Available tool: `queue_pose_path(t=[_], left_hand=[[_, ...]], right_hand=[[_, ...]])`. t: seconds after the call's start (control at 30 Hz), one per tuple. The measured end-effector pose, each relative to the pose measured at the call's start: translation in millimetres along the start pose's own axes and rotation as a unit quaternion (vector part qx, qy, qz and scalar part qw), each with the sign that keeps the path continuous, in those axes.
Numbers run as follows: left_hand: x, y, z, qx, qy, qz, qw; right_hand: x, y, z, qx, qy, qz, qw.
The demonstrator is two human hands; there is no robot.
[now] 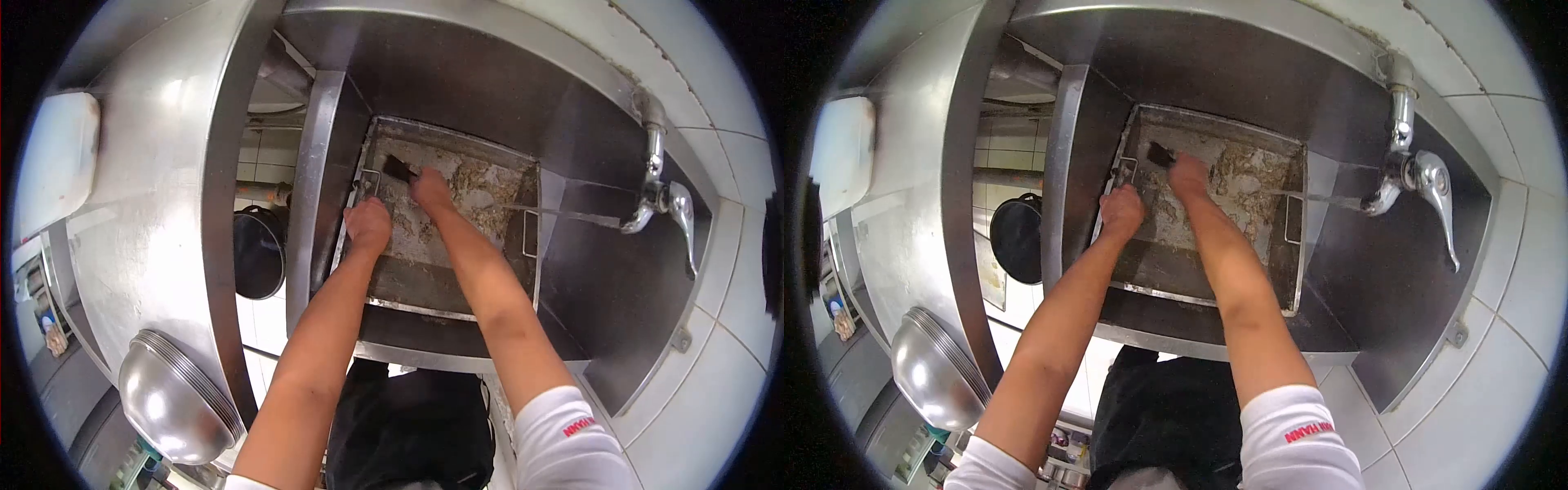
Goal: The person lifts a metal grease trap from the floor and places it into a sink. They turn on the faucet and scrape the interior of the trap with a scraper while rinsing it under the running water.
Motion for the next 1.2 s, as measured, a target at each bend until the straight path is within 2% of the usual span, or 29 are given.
queue_pose_path(t=[0.13, 0.23, 0.3, 0.37, 0.43, 0.5, 0.57, 0.63, 0.7, 0.77, 0.8, 0.87, 0.9, 0.93, 0.97, 1.0, 1.07, 1.1, 1.13, 1.2], left_hand=[[3, -2, 1, 0.018, 0.001, 0.013, 1.000], [2, 1, 0, 0.015, 0.003, 0.016, 1.000], [3, -5, 1, 0.011, 0.006, 0.025, 1.000], [0, -5, 1, -0.006, -0.003, 0.008, 1.000], [0, -2, 2, -0.016, -0.013, 0.011, 1.000], [4, 0, -7, -0.013, -0.028, 0.014, 0.999], [2, 0, -1, -0.003, 0.000, 0.021, 1.000], [3, -1, -1, -0.001, -0.005, 0.020, 1.000], [-2, -11, 1, -0.025, -0.017, 0.000, 1.000], [-4, -10, 2, -0.017, -0.017, 0.006, 1.000], [-3, -12, 2, -0.013, -0.015, 0.015, 1.000], [-2, -11, 1, -0.018, -0.016, 0.001, 1.000], [-1, -10, 0, -0.016, -0.019, -0.005, 1.000], [-1, -9, 0, -0.016, -0.020, -0.012, 1.000], [-2, -8, 2, -0.001, -0.006, -0.006, 1.000], [-2, -9, 1, -0.003, -0.010, -0.005, 1.000], [-3, -11, 0, -0.031, -0.022, -0.005, 0.999], [-3, -11, -1, -0.036, -0.040, -0.017, 0.998], [-3, -11, -1, -0.040, -0.043, -0.016, 0.998], [0, -8, -2, -0.046, -0.037, -0.014, 0.998]], right_hand=[[11, 24, -46, -0.004, -0.035, -0.003, 0.999], [20, 44, -21, -0.013, 0.001, 0.013, 1.000], [14, 29, 16, -0.042, 0.034, 0.030, 0.998], [-5, 14, 41, -0.027, 0.072, 0.000, 0.997], [-24, 15, 41, -0.038, 0.062, -0.013, 0.997], [-25, 22, 24, -0.037, 0.050, -0.029, 0.998], [-28, 30, -11, -0.024, 0.003, -0.074, 0.997], [-24, 35, -53, 0.027, -0.019, -0.039, 0.999], [11, 72, -76, 0.043, -0.045, -0.052, 0.997], [13, 72, -136, -0.053, -0.175, -0.098, 0.978], [9, 60, -159, -0.051, -0.178, -0.100, 0.978], [10, 66, -165, 0.083, -0.072, -0.208, 0.972], [13, 70, -170, 0.083, -0.077, -0.212, 0.971], [23, 64, -174, -0.119, -0.183, -0.087, 0.972], [38, 44, -169, -0.315, -0.275, 0.046, 0.907], [41, 46, -163, -0.317, -0.279, 0.043, 0.905], [45, 36, -167, -0.545, -0.356, 0.000, 0.759], [37, 35, -161, -0.595, -0.311, 0.005, 0.741], [30, 28, -162, -0.598, -0.313, 0.005, 0.737], [23, 9, -155, -0.696, -0.315, 0.009, 0.645]])
Point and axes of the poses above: each hand's wrist, its own x-axis away from the middle knuckle, its own y-axis out of the back of the hand, z = x × y, the point moved 8 cm from there along -x, towards the middle knuckle, and after that the axes turned 6 degrees about -y, right-handed, at the moved point
